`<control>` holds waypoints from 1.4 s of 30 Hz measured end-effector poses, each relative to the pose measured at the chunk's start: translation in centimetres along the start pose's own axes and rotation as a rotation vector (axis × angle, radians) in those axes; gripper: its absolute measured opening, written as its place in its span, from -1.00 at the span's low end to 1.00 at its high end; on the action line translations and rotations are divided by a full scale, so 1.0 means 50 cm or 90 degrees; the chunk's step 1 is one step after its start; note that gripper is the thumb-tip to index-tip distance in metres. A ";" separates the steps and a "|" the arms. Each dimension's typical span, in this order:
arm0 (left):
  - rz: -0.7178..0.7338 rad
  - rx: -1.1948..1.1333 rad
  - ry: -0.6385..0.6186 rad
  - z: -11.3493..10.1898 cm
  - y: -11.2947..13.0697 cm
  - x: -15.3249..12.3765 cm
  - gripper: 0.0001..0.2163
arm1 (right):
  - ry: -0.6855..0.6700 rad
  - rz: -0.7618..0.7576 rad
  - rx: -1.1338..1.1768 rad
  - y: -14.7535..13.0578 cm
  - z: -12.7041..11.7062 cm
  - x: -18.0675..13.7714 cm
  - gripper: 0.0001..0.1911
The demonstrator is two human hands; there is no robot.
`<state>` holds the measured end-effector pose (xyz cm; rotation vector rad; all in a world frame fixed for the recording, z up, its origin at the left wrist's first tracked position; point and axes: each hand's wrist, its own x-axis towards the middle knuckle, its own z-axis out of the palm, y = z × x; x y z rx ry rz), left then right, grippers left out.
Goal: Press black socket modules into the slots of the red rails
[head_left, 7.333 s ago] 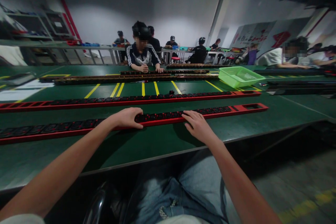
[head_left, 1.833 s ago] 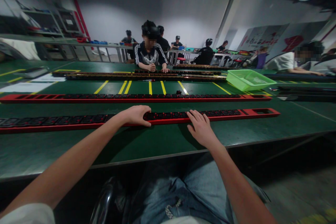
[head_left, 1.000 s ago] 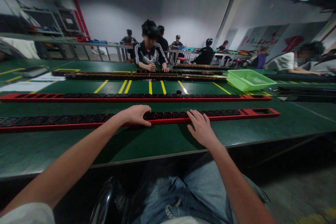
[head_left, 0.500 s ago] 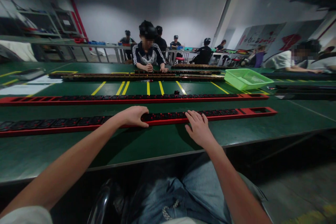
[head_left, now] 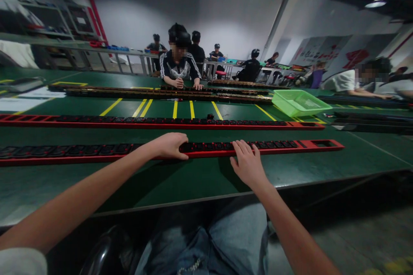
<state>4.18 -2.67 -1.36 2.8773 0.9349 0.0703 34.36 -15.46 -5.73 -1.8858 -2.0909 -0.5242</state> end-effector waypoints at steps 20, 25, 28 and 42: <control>-0.119 0.117 0.042 0.017 0.059 0.003 -0.47 | -0.003 0.094 -0.006 -0.005 0.008 -0.008 -0.43; -0.111 0.111 0.042 0.021 0.057 0.005 -0.51 | 0.012 0.081 0.009 -0.001 0.012 -0.010 -0.43; -0.105 0.110 0.042 0.022 0.054 0.006 -0.50 | 0.016 0.053 0.018 0.001 0.013 -0.012 -0.45; -0.105 0.114 0.052 0.017 0.056 0.005 -0.51 | 0.005 0.037 0.087 -0.091 0.012 0.031 -0.49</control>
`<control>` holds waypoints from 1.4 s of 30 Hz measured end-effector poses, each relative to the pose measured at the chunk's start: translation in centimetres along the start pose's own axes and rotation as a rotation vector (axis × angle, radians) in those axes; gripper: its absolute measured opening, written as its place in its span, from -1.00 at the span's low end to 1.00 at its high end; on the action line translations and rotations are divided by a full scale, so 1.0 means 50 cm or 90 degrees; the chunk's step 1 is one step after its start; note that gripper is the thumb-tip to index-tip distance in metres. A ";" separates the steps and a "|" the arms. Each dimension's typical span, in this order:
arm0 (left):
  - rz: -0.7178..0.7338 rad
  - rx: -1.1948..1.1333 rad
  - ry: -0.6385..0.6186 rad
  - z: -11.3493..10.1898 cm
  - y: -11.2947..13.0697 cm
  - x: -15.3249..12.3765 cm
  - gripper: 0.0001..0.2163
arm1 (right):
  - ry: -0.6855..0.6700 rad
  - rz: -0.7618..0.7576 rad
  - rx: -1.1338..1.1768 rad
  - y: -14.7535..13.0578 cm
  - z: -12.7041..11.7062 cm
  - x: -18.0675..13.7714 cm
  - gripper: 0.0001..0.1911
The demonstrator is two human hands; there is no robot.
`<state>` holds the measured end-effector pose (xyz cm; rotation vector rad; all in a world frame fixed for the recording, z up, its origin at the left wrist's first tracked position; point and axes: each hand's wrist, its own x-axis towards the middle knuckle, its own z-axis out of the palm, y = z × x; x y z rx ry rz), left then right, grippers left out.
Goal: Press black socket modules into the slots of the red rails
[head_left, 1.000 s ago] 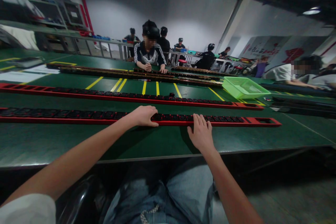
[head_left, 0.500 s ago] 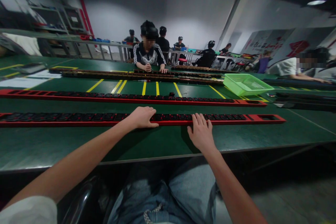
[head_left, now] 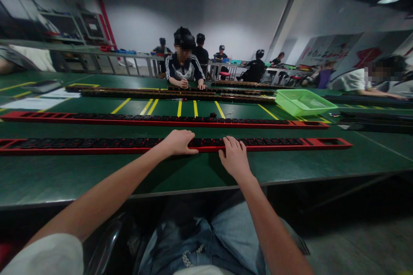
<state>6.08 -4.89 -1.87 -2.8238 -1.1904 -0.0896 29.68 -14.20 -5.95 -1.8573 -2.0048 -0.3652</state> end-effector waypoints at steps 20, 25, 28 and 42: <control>0.013 -0.010 -0.003 0.001 -0.008 0.002 -0.53 | -0.013 -0.036 0.028 0.014 0.013 -0.019 -0.40; 0.013 -0.010 -0.013 -0.003 -0.005 0.000 -0.52 | -0.026 -0.020 0.025 0.007 0.004 -0.018 -0.40; 0.012 -0.006 -0.014 -0.002 -0.006 0.000 -0.51 | -0.014 -0.022 0.031 0.006 0.005 -0.019 -0.40; 0.023 0.003 0.003 0.004 -0.010 0.003 -0.52 | -0.004 -0.021 0.012 0.002 -0.004 -0.019 -0.41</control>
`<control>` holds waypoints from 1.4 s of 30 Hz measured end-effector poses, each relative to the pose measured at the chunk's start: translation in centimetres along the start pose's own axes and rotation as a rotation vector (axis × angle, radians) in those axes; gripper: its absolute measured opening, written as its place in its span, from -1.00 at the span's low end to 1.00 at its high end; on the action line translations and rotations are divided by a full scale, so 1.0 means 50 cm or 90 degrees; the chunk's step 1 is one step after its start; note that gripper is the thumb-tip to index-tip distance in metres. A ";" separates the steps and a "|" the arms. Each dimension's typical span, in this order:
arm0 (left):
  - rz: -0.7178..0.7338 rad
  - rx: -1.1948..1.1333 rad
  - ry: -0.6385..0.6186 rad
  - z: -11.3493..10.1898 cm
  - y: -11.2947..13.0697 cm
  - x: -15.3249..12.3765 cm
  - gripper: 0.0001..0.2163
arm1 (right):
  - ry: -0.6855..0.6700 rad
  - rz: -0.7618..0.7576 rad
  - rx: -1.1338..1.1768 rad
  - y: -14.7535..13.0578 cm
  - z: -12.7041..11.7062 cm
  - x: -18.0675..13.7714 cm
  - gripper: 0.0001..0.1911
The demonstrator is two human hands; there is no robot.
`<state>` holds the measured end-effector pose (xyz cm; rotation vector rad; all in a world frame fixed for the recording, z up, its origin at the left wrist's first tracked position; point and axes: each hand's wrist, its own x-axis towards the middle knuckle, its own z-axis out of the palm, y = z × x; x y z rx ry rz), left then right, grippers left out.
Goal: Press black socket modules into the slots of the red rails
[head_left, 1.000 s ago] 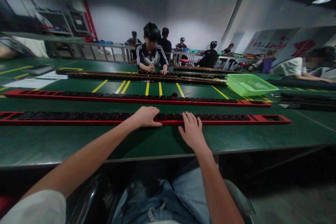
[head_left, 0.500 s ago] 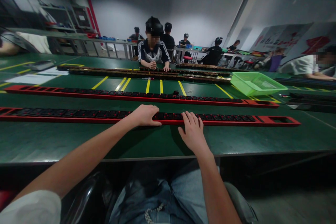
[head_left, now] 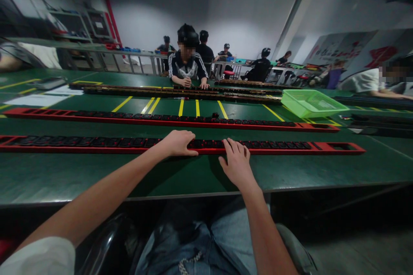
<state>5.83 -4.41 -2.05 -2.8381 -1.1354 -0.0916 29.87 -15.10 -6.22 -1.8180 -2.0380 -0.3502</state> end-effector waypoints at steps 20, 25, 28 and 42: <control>-0.001 0.003 -0.011 -0.005 0.001 -0.003 -0.53 | 0.006 0.000 0.003 0.003 0.007 0.001 -0.45; 0.000 -0.004 -0.016 -0.004 0.003 0.000 -0.52 | 0.017 -0.002 0.004 0.005 0.011 0.000 -0.44; -0.007 -0.020 -0.036 -0.010 -0.003 -0.001 -0.50 | 0.013 0.001 0.006 0.004 0.009 0.000 -0.45; -0.036 -0.129 -0.130 -0.029 -0.111 -0.050 -0.53 | 0.018 0.003 0.022 0.006 0.010 0.003 -0.48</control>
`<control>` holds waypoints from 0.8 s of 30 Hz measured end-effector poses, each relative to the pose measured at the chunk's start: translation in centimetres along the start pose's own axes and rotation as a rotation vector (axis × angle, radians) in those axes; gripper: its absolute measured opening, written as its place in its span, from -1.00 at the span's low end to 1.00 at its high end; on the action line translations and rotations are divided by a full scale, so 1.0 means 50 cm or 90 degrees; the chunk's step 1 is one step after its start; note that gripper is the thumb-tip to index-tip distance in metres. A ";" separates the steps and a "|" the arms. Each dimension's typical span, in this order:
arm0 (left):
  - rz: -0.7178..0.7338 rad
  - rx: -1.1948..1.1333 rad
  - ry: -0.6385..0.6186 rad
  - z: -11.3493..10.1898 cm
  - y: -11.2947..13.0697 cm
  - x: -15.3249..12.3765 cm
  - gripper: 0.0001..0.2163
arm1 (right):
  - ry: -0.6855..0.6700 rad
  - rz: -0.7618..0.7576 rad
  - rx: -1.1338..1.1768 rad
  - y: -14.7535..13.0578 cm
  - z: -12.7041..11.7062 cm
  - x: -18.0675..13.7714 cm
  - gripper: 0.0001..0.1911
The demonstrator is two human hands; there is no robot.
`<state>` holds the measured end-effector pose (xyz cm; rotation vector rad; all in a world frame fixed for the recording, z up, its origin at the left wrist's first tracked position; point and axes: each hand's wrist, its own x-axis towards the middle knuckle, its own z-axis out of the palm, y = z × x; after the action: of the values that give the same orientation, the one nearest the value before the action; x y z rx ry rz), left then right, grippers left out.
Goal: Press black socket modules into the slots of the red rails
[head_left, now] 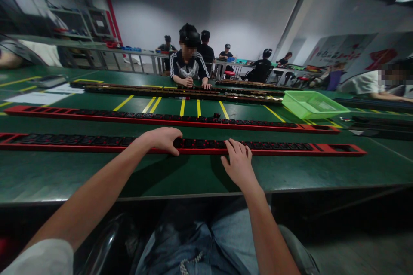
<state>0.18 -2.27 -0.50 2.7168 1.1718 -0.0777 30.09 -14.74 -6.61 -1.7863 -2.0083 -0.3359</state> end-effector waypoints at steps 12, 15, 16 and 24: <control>0.084 0.028 0.099 0.018 0.079 0.036 -0.60 | 0.010 -0.015 0.007 0.005 0.006 0.001 -0.52; 0.087 0.022 0.114 0.026 0.079 0.039 -0.59 | 0.013 -0.007 0.008 0.002 0.004 0.001 -0.51; 0.087 0.022 0.114 0.028 0.077 0.039 -0.58 | 0.018 -0.001 0.007 0.001 0.003 0.001 -0.51; 0.087 0.017 0.108 0.028 0.073 0.038 -0.57 | 0.047 0.030 -0.012 0.004 0.004 0.000 -0.54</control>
<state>4.17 -3.66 -1.58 2.8651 1.0270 0.1596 30.25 -14.61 -6.82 -1.8028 -1.9161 -0.4015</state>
